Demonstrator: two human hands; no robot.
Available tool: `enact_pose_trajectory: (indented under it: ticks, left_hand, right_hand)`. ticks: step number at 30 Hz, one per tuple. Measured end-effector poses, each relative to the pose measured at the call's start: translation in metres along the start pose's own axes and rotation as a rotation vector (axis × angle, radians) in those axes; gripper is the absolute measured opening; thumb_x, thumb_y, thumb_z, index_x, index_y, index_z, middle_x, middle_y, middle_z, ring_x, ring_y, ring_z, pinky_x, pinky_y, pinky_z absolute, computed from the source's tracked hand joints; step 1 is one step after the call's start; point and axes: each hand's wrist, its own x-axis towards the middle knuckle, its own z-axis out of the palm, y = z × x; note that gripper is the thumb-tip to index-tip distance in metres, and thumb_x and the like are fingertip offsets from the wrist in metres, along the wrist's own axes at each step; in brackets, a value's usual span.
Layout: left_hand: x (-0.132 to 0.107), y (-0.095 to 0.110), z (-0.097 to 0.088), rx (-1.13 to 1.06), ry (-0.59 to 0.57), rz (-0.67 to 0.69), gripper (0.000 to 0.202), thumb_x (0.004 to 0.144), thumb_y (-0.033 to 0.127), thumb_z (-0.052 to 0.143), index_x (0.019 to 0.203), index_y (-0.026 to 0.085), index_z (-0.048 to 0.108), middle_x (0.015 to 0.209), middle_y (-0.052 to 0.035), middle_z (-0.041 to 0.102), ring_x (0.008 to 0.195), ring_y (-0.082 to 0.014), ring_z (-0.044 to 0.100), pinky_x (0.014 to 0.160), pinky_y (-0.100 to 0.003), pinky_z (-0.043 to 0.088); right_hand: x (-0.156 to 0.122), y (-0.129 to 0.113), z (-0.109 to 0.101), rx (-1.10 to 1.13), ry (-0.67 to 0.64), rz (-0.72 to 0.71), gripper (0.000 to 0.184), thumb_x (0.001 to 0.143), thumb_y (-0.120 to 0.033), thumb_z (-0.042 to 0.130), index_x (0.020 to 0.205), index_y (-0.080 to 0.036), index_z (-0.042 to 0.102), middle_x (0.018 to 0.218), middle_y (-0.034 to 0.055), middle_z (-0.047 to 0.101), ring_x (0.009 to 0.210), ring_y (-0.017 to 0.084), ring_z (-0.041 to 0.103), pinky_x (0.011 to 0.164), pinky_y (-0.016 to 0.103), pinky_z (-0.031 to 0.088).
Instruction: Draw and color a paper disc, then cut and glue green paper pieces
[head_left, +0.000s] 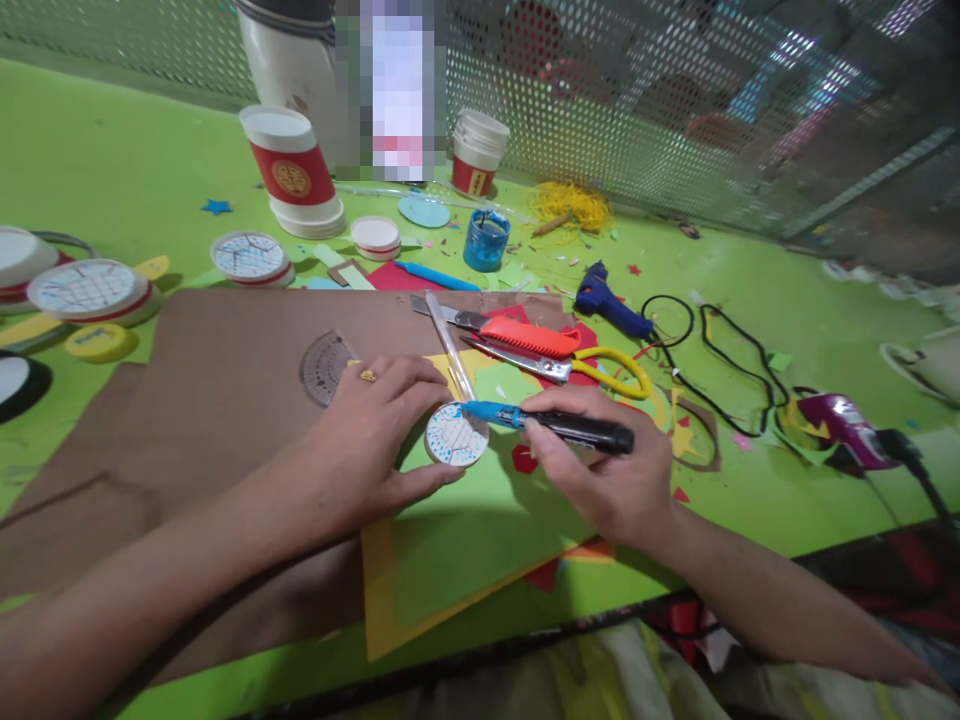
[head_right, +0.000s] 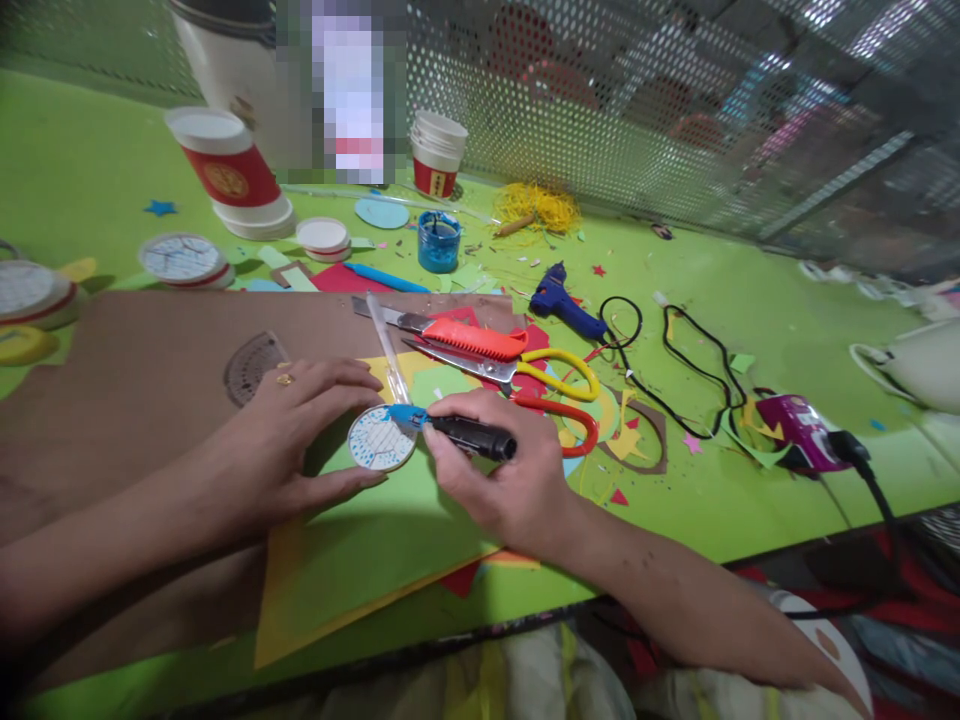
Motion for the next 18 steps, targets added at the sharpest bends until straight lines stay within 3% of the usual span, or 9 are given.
enact_pose_trajectory:
  ticks: [5, 10, 14, 18]
  left_hand:
    - [0.001, 0.001, 0.0, -0.003, 0.002, 0.003, 0.043, 0.08, 0.05, 0.063, 0.111, 0.022, 0.057, 0.122, -0.0117, 0.06, 0.111, -0.0321, 0.055, 0.089, -0.048, 0.037]
    - [0.0, 0.003, -0.004, -0.008, -0.033, -0.028, 0.042, 0.083, 0.05, 0.062, 0.113, 0.022, 0.055, 0.125, -0.0123, 0.058, 0.112, -0.0319, 0.054, 0.091, -0.049, 0.037]
    - [-0.001, 0.003, -0.005, -0.009, -0.036, -0.037, 0.055, 0.078, 0.055, 0.066, 0.117, 0.019, 0.052, 0.128, -0.0149, 0.057, 0.117, -0.0346, 0.053, 0.093, -0.051, 0.038]
    - [0.0, 0.003, -0.008, -0.011, -0.04, -0.067, 0.064, 0.076, 0.061, 0.066, 0.121, 0.019, 0.051, 0.131, -0.0158, 0.057, 0.119, -0.0355, 0.052, 0.095, -0.051, 0.039]
  right_hand:
    - [-0.001, -0.001, -0.003, 0.014, 0.105, -0.001, 0.013, 0.077, -0.011, 0.068, 0.086, -0.021, 0.069, 0.073, -0.0004, 0.073, 0.057, 0.013, 0.066, 0.059, 0.025, 0.057]
    - [-0.001, 0.002, -0.005, 0.058, 0.097, 0.022, 0.012, 0.078, -0.014, 0.069, 0.088, -0.02, 0.07, 0.075, 0.0007, 0.073, 0.059, 0.014, 0.068, 0.06, 0.028, 0.058]
    - [-0.001, 0.004, -0.011, 0.162, 0.15, 0.025, 0.019, 0.086, -0.018, 0.065, 0.104, -0.022, 0.069, 0.078, 0.0014, 0.072, 0.06, 0.015, 0.068, 0.058, 0.03, 0.058]
    - [0.002, 0.007, -0.014, 0.177, 0.221, -0.044, 0.023, 0.09, -0.019, 0.061, 0.112, -0.022, 0.067, 0.088, 0.0035, 0.072, 0.07, 0.016, 0.069, 0.067, 0.032, 0.059]
